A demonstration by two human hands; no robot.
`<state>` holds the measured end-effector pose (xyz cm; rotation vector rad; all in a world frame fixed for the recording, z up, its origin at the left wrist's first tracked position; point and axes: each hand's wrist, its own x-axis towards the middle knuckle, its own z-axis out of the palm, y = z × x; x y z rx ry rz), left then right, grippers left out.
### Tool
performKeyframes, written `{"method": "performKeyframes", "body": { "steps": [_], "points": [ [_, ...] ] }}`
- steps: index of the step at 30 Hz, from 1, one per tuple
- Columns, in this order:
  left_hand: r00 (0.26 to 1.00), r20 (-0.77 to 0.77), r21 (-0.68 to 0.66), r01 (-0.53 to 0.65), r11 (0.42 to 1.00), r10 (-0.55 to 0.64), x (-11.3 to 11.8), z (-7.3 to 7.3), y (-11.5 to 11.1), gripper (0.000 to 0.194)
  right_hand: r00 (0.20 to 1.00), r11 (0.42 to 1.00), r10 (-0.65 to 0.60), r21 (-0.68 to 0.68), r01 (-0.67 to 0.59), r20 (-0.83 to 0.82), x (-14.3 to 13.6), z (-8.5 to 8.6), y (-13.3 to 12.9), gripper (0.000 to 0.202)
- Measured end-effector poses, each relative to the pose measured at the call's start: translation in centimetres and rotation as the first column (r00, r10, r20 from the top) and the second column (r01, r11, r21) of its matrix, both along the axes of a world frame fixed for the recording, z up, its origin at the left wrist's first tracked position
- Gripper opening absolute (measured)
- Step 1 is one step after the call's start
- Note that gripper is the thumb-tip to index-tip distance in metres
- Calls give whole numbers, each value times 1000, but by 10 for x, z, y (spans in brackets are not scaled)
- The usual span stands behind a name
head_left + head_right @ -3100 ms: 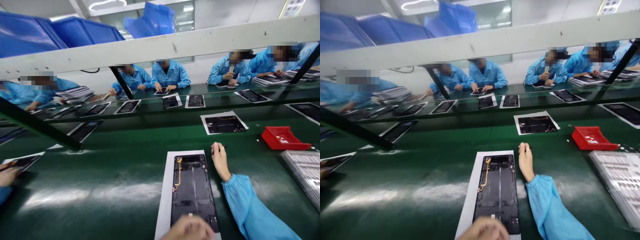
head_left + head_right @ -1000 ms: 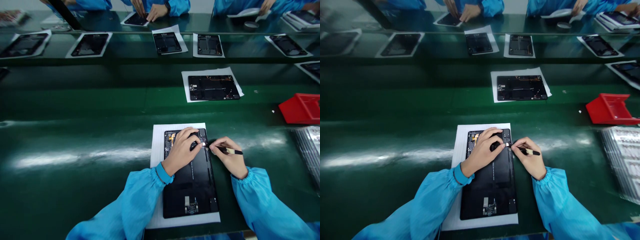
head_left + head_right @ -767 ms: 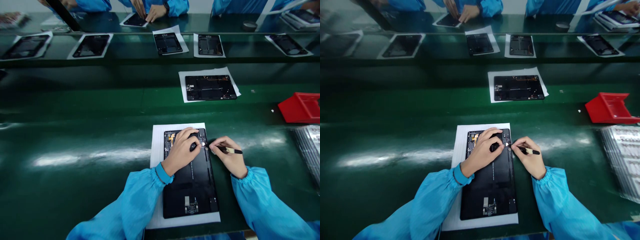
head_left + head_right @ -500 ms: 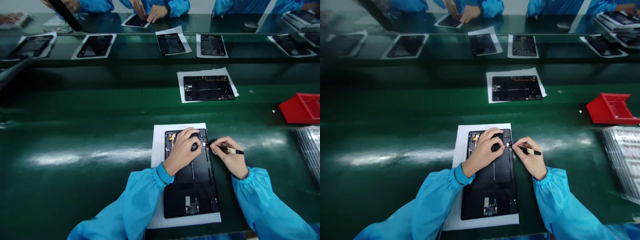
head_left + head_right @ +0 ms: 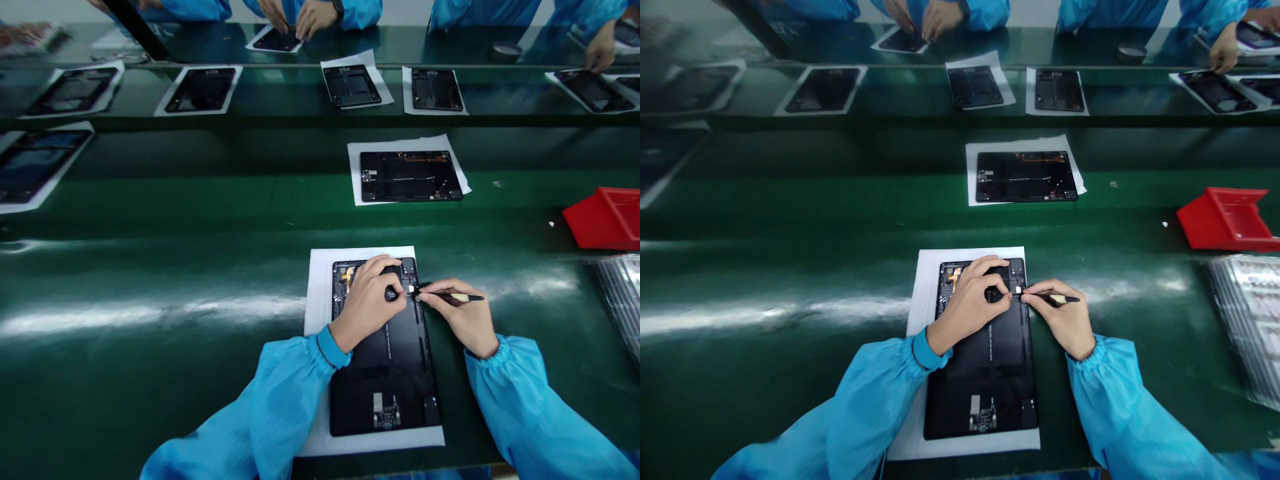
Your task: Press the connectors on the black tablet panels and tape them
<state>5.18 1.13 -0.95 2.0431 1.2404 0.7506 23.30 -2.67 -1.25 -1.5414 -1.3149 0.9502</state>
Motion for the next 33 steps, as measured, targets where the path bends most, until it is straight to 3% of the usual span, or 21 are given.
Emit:
{"method": "performKeyframes", "body": {
  "steps": [13, 16, 20, 28, 33],
  "points": [
    [1000, -3, -6, 10, 1000, -10, -1, 0, 0, 16, 999, 1000, 30, -1, -30, -39, 7, 0, 0, 19],
    [999, 38, -21, 8, 1000, -7, -1, 2, 1, 15, 999, 1000, 28, -9, -29, -20, 10, -1, 0, 20],
    [996, 92, -56, 11, 998, -5, -2, 4, 3, 28, 1000, 999, 20, -32, -20, -15, 12, -1, 1, 24],
    [997, 76, -126, 15, 992, -6, -2, 7, 3, 30, 1000, 999, -10, -46, 10, 3, 13, 1, 1, 25],
    [998, 54, -91, 31, 995, -27, -1, 5, 3, 29, 987, 997, -15, -76, 3, -160, 18, -7, 4, 23]
  ]
}}
